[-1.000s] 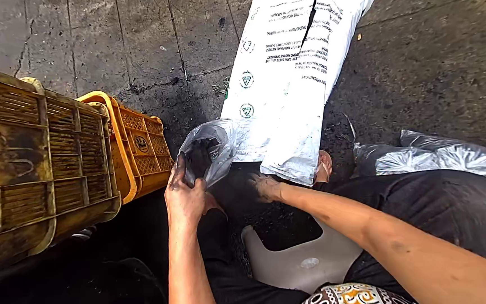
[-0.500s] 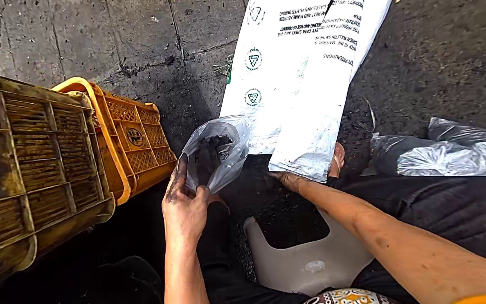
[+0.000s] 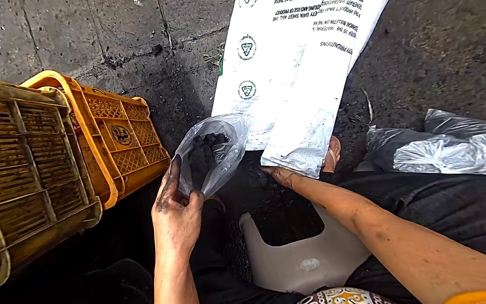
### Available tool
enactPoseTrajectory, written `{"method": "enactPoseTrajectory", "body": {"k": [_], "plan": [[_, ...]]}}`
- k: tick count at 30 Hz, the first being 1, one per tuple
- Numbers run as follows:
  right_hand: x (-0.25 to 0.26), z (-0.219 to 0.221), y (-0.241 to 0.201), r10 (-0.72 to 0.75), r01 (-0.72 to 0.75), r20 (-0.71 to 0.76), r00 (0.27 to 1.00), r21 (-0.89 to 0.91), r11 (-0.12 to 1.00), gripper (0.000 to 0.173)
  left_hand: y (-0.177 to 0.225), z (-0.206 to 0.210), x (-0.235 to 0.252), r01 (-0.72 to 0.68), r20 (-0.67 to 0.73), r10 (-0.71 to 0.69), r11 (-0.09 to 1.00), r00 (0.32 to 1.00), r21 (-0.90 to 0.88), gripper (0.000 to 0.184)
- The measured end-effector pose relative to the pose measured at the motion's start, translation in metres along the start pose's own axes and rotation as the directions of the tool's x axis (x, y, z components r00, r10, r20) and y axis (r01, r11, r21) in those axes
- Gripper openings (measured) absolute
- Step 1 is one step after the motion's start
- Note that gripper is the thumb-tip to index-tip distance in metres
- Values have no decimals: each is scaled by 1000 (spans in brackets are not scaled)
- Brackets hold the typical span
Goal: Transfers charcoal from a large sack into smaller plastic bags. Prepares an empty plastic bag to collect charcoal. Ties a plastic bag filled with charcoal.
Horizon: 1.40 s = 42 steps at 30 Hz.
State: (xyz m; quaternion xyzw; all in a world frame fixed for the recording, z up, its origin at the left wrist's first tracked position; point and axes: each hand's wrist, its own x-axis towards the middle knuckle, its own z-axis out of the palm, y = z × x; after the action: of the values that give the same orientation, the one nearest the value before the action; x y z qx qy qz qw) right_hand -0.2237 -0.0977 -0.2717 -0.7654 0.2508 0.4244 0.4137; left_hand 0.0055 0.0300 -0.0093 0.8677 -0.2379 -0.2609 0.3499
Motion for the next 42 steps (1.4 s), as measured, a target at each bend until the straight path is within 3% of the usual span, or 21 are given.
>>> {"method": "enactPoseTrajectory", "body": {"k": [4,9,15,18,21,25,28,31,35,37,40,42], "plan": [[-5,-8,-8,8,-8,24,1000,10,1000,54,2,1,0,-2,-4,2,1000,1000,24,66],[3,4,-11,41,-35,29,999,-179,983,60,0,2,-1,-14,7,14,1000,1000,3,67],[-4,-18,-14,40,-41,28,999,41,998,48,3,1,-1,1,0,-1,1000,1000,27,67],[-2,-29,-15,51,-52,11,999,42,998,50,4,0,0,-4,8,3,999,1000,50,66],[4,-34,-5,-25,30,-35,999,158,987,56,6,-1,0,5,31,-8,996,999,84,66],[-30,-55,-22,-66,40,38,997,482,875,63,6,-2,2,5,49,-9,996,999,94,65],[-79,-89,-50,-202,86,135,970,588,805,63,9,-5,3,17,56,-22,995,998,98,64],[-123,-128,-73,-399,305,-18,917,678,669,56,11,-7,1,-5,75,-2,995,997,96,63],[-140,-169,-113,-494,505,-266,828,736,450,48,11,-7,-2,-44,96,36,995,995,86,62],[-136,-179,-140,-499,546,-329,802,742,388,51,12,-6,-2,-51,107,43,996,993,77,63],[-115,-176,-179,-396,558,-414,820,732,390,54,11,-6,-3,-55,89,51,998,995,40,62],[-100,-165,-197,-351,625,-523,777,705,334,55,12,-8,-3,-30,67,29,1000,997,9,61]]}}
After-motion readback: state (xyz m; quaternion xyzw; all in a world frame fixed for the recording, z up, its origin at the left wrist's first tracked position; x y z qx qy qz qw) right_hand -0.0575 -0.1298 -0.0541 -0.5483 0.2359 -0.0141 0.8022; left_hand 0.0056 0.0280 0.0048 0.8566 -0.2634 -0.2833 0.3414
